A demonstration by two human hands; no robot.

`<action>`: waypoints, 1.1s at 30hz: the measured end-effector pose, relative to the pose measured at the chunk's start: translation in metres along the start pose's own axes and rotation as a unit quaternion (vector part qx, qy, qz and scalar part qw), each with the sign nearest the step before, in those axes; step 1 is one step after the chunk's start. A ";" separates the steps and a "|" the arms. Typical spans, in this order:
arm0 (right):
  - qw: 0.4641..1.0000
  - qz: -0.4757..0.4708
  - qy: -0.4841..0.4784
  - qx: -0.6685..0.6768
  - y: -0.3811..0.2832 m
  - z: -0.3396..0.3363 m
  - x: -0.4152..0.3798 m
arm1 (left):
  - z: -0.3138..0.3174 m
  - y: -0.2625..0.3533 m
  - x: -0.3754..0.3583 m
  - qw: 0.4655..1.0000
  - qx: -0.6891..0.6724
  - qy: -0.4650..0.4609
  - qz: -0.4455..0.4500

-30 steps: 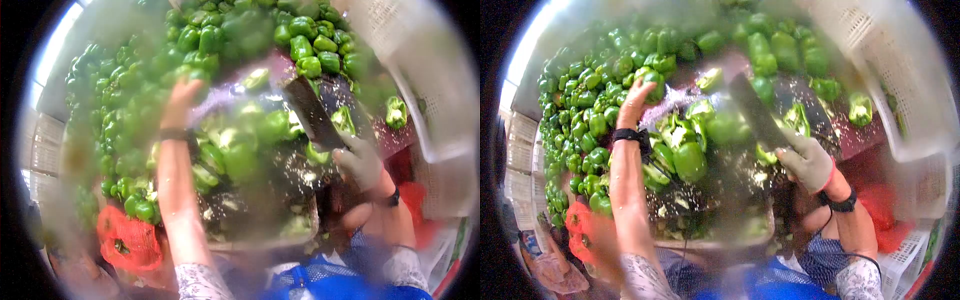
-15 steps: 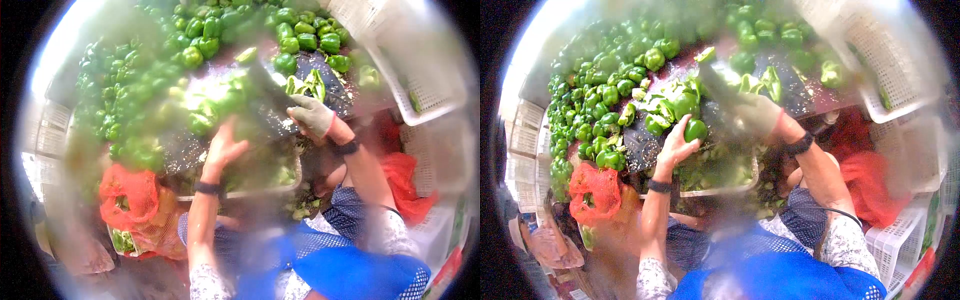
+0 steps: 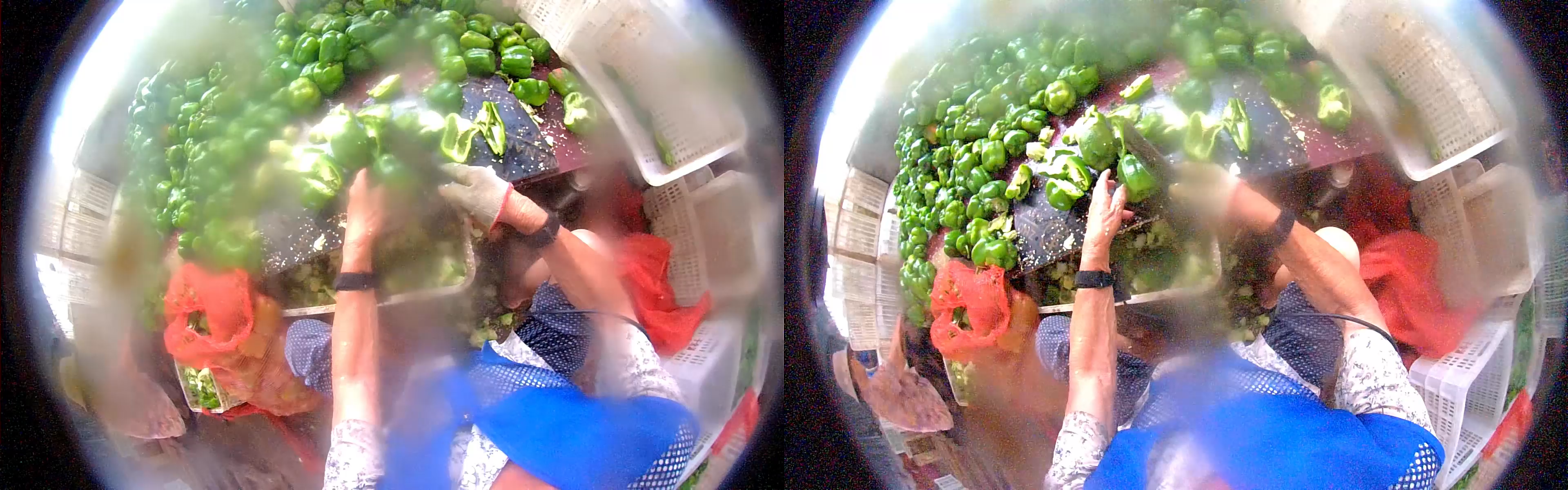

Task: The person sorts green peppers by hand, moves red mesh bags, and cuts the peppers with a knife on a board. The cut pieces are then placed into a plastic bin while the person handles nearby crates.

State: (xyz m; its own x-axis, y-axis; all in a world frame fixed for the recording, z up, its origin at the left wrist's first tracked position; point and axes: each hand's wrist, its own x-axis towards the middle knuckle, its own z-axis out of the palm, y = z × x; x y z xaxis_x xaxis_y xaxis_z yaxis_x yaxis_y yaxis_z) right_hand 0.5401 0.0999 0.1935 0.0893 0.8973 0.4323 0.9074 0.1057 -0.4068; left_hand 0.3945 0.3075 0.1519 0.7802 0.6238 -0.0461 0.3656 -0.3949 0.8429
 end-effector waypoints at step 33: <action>0.949 0.215 0.176 0.151 0.042 -0.043 -0.016 | -0.003 0.077 0.117 0.957 0.189 0.083 0.204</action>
State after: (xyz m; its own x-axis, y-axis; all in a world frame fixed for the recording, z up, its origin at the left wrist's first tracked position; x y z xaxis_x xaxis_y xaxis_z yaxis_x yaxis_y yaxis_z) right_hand 0.5947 0.0713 0.2042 0.6040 0.6920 0.3953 0.6017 -0.0707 -0.7956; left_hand 0.5119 0.3522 0.2134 0.8172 0.4517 0.3581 0.2290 -0.8245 0.5174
